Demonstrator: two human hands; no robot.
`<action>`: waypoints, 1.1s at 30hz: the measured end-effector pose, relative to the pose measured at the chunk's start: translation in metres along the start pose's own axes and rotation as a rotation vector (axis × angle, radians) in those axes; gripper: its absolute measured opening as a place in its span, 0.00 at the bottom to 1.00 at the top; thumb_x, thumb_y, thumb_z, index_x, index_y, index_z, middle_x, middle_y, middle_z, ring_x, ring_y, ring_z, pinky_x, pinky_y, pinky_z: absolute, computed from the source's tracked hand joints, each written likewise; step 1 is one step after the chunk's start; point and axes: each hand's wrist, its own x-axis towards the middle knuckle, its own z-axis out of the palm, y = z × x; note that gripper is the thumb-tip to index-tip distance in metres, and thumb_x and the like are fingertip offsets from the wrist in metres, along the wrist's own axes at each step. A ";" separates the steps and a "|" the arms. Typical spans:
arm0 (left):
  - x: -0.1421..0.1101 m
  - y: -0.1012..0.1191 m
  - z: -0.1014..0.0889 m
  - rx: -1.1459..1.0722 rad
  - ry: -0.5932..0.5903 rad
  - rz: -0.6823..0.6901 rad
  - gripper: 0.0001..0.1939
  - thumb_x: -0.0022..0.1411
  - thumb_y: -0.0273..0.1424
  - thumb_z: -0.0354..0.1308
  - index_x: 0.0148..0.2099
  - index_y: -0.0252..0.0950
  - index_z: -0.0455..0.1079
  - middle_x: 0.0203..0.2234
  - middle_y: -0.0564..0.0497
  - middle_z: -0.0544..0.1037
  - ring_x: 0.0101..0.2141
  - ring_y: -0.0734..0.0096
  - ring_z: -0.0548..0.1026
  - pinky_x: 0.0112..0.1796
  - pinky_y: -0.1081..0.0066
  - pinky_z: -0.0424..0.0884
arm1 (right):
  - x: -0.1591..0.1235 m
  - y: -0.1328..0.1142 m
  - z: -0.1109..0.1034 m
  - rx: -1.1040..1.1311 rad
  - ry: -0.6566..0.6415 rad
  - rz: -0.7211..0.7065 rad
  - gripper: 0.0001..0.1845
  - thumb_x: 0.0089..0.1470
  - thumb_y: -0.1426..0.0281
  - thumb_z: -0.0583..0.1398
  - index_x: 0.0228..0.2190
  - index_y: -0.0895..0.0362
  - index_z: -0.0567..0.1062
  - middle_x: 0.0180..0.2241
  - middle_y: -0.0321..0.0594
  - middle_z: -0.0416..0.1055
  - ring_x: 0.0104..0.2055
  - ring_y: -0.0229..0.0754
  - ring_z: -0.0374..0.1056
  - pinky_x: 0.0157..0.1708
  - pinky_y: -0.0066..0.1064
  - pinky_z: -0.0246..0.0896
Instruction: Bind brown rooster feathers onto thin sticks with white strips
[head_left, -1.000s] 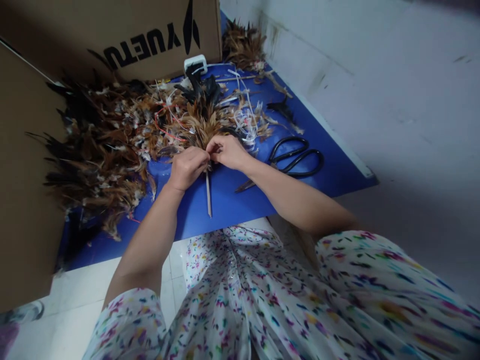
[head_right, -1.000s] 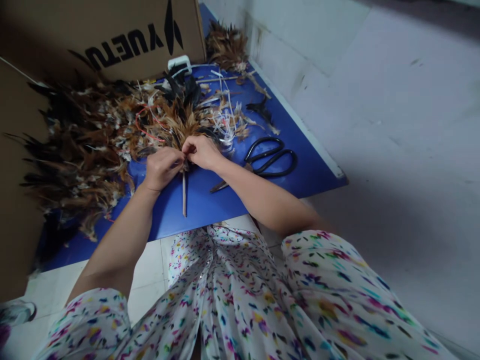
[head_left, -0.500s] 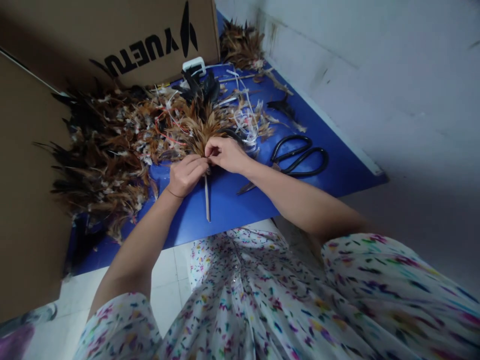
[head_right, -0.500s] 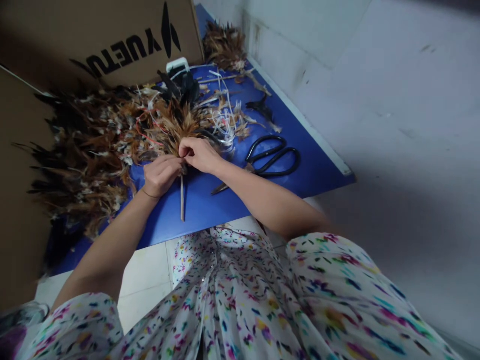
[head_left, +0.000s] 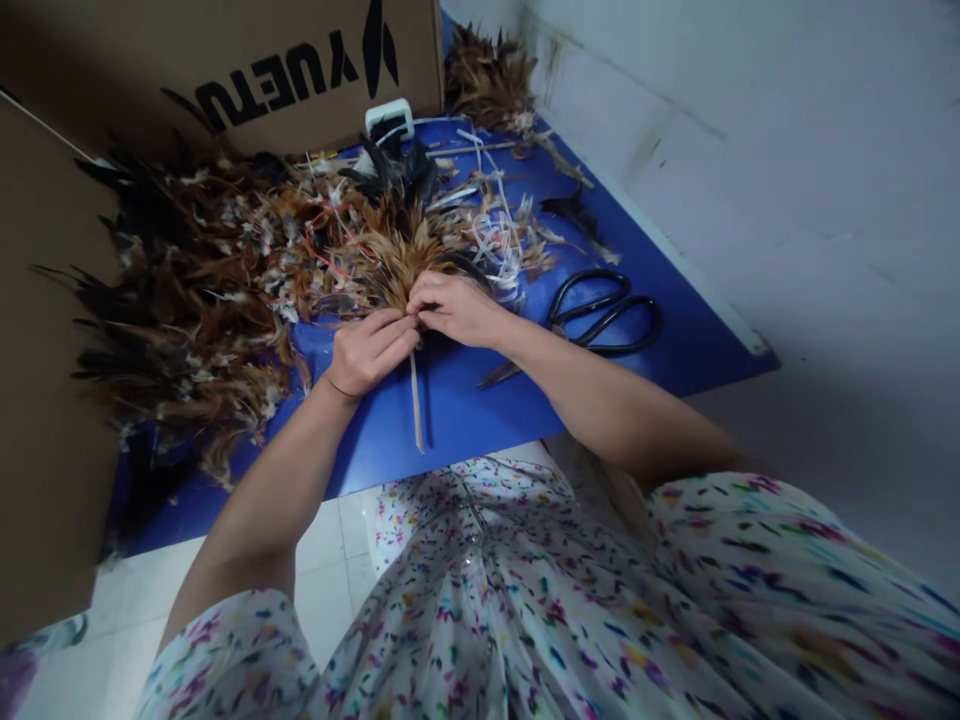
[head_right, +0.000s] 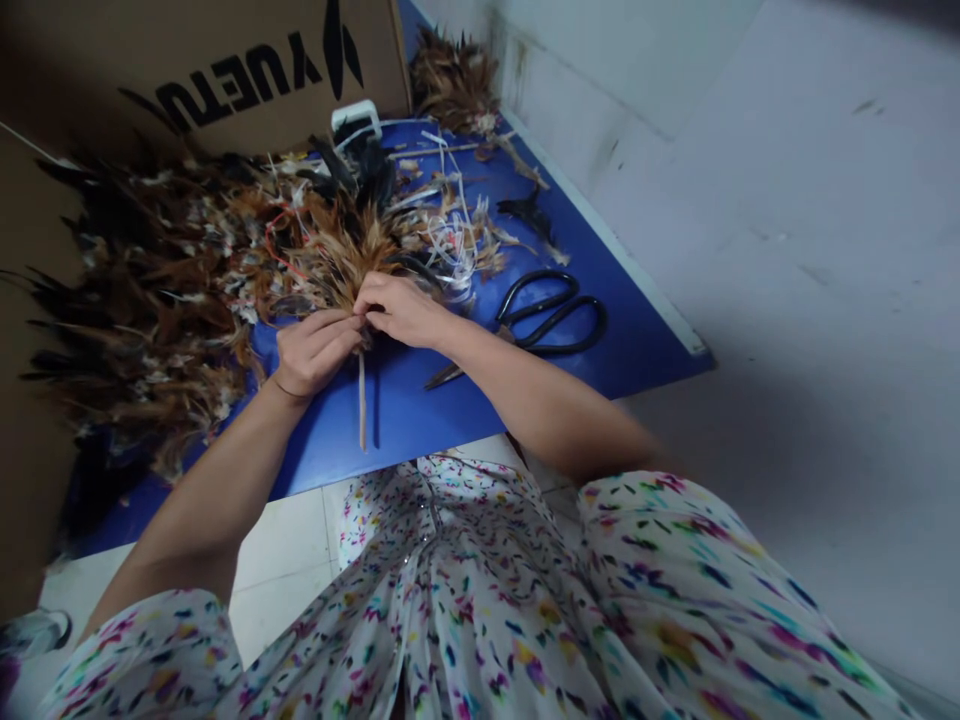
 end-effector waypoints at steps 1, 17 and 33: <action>0.000 0.000 0.000 -0.015 -0.008 -0.022 0.11 0.68 0.30 0.54 0.38 0.37 0.78 0.37 0.45 0.84 0.41 0.63 0.81 0.34 0.66 0.77 | 0.000 -0.001 0.000 -0.008 -0.008 0.001 0.08 0.52 0.78 0.56 0.31 0.58 0.74 0.37 0.40 0.69 0.41 0.40 0.66 0.45 0.35 0.61; -0.003 -0.004 -0.001 -0.108 -0.044 -0.140 0.11 0.68 0.33 0.54 0.39 0.37 0.77 0.36 0.43 0.83 0.41 0.61 0.81 0.35 0.65 0.77 | 0.000 0.002 -0.002 0.080 -0.058 0.013 0.08 0.53 0.79 0.55 0.33 0.58 0.73 0.37 0.38 0.68 0.36 0.37 0.66 0.40 0.32 0.62; -0.007 -0.008 0.003 -0.153 -0.031 -0.160 0.10 0.68 0.34 0.55 0.40 0.37 0.76 0.37 0.43 0.83 0.43 0.62 0.81 0.39 0.64 0.77 | 0.001 -0.008 0.003 0.194 -0.037 0.164 0.10 0.52 0.80 0.54 0.36 0.58 0.70 0.29 0.33 0.69 0.28 0.33 0.64 0.33 0.27 0.59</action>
